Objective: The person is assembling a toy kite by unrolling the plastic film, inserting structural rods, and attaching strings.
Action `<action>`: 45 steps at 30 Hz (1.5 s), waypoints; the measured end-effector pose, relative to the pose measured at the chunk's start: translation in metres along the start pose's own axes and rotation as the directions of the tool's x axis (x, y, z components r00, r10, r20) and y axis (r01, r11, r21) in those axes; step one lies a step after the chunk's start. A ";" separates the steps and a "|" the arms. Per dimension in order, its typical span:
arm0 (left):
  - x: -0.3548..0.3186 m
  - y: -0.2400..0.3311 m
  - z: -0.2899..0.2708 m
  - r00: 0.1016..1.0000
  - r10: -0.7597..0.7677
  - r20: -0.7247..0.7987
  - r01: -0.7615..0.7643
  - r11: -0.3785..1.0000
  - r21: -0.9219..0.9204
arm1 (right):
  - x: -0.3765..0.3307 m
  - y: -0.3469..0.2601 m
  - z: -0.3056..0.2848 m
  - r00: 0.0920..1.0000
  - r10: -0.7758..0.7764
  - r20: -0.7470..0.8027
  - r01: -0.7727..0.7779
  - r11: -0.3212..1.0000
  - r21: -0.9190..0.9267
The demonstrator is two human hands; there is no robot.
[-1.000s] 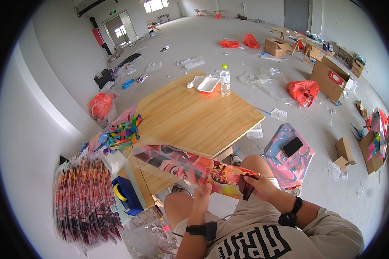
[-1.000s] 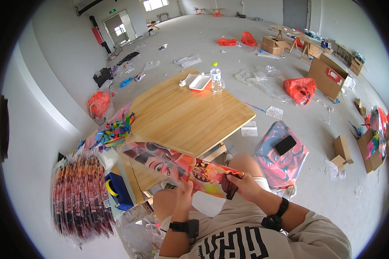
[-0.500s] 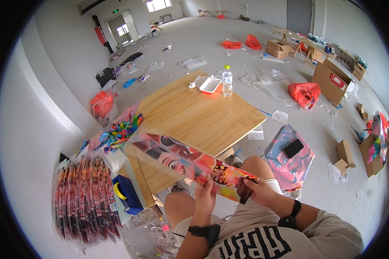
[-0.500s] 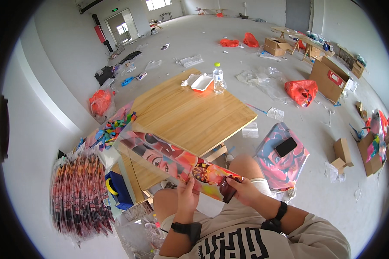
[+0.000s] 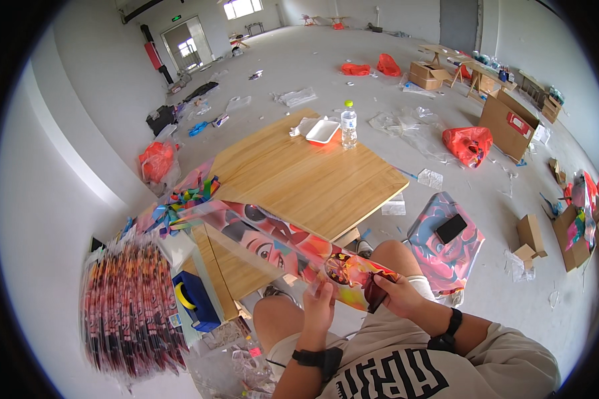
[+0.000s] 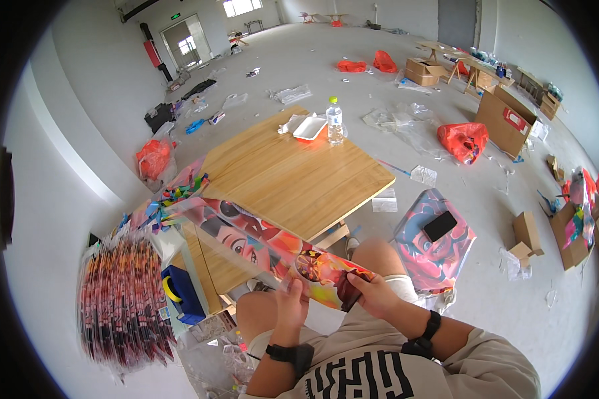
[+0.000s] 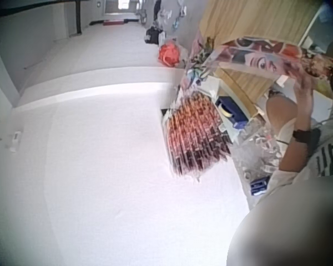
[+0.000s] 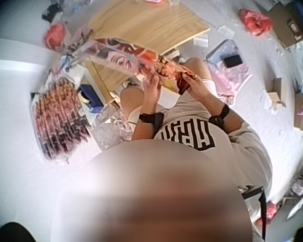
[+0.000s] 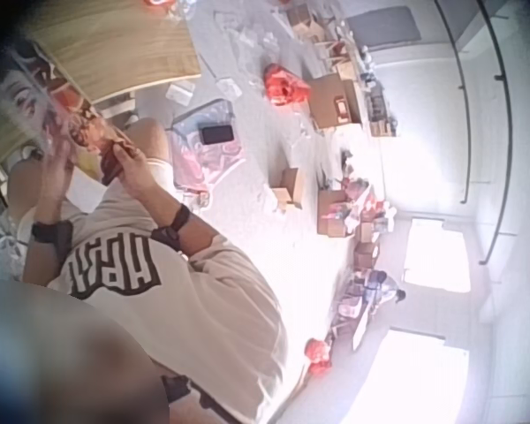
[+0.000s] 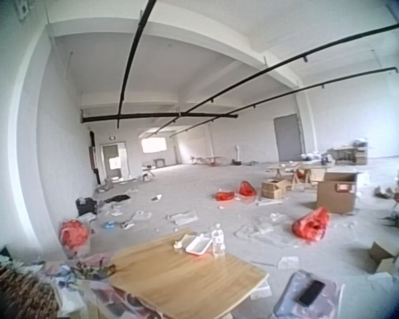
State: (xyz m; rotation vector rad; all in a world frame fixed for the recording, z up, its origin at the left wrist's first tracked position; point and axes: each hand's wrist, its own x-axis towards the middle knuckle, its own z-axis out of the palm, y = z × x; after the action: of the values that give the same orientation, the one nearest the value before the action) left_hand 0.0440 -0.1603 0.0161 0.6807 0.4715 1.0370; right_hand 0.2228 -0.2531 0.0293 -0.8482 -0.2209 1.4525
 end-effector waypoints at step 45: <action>0.007 -0.059 -0.024 0.980 -0.185 -0.068 0.179 0.980 -0.086 | 0.019 0.017 -0.034 0.985 0.065 -0.159 -0.101 0.969 -0.227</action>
State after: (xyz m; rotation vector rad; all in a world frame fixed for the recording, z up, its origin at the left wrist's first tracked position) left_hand 0.0679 -0.1672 -0.0425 0.5190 0.5454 0.9051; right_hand 0.2334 -0.2502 -0.0115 -1.1669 -0.2487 1.4510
